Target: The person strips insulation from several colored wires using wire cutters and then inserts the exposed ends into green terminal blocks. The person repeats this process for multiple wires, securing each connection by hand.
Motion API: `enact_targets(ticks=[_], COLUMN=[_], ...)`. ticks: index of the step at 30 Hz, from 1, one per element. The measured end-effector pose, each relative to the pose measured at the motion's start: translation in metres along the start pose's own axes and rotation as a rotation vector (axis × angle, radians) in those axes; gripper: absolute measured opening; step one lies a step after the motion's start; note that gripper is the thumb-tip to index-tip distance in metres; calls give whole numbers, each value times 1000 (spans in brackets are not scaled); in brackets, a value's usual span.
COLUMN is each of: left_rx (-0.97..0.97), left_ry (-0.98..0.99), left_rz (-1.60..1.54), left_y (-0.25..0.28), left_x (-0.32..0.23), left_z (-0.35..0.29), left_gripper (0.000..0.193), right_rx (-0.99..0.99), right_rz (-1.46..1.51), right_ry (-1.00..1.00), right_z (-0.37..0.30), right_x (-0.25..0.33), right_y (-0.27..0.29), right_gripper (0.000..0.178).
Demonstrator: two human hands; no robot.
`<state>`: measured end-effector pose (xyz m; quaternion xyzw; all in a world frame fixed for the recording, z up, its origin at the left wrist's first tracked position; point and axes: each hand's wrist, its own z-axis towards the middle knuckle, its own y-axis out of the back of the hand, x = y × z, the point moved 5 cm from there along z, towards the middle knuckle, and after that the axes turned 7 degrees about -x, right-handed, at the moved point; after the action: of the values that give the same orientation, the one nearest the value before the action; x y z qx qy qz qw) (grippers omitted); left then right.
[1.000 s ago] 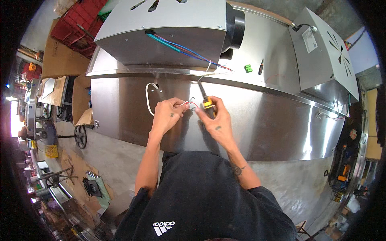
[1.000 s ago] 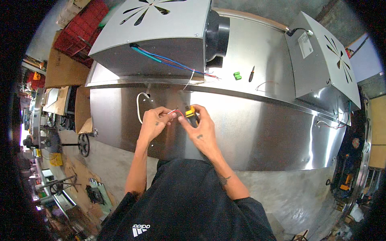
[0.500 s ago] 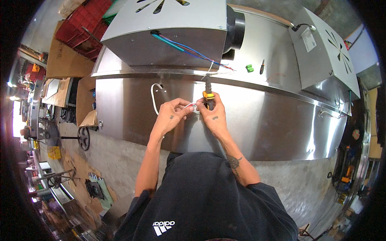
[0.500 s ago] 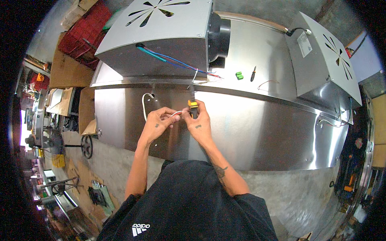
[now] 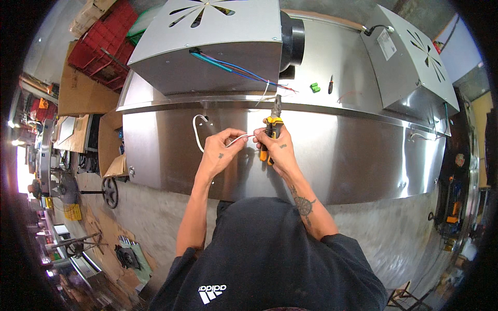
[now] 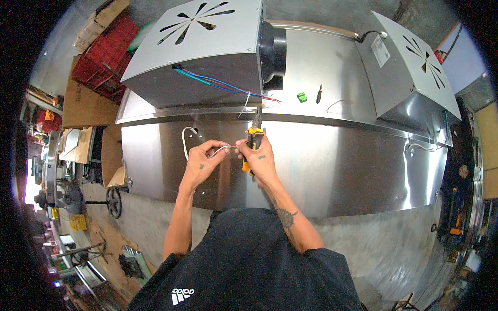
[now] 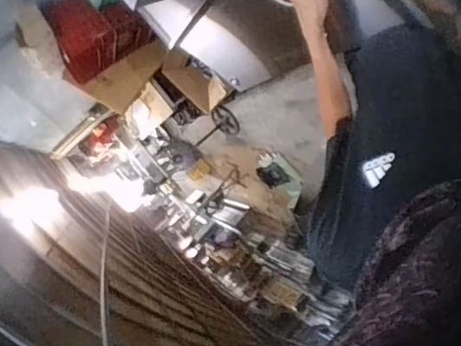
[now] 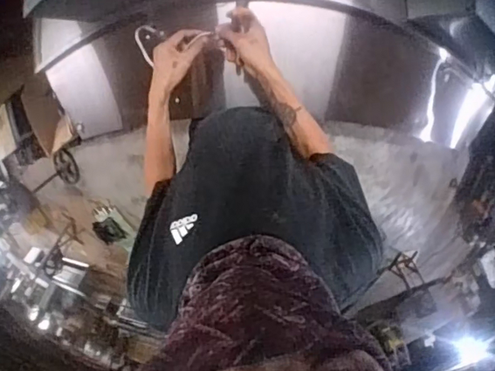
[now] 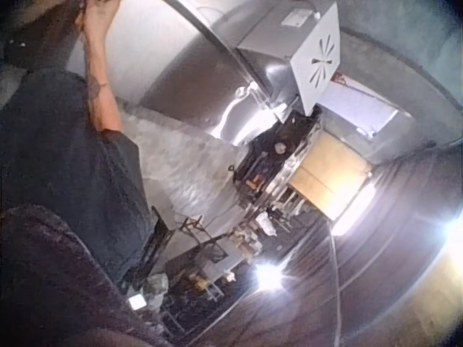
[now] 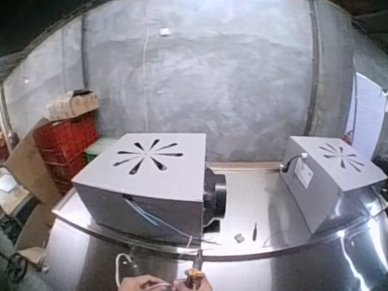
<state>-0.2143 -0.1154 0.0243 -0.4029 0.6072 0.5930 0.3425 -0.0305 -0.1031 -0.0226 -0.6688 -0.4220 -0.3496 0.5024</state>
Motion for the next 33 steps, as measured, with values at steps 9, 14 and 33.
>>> enact_targets(ticks=[9, 14, 33], left_rx=[-181, -116, -1], left_ry=[127, 177, 243], left_rz=[-41, -198, -284], left_y=[1, -3, 2], left_x=[29, 32, 26], left_z=[15, 16, 14], left_gripper=[29, 33, 31], right_rx=[-115, 130, 260], right_rz=[-301, -503, -799], right_ry=[-100, -195, 217], right_z=[-16, -54, -54], right_x=[-3, -18, -19], right_y=[54, 43, 3], right_gripper=[39, 34, 61])
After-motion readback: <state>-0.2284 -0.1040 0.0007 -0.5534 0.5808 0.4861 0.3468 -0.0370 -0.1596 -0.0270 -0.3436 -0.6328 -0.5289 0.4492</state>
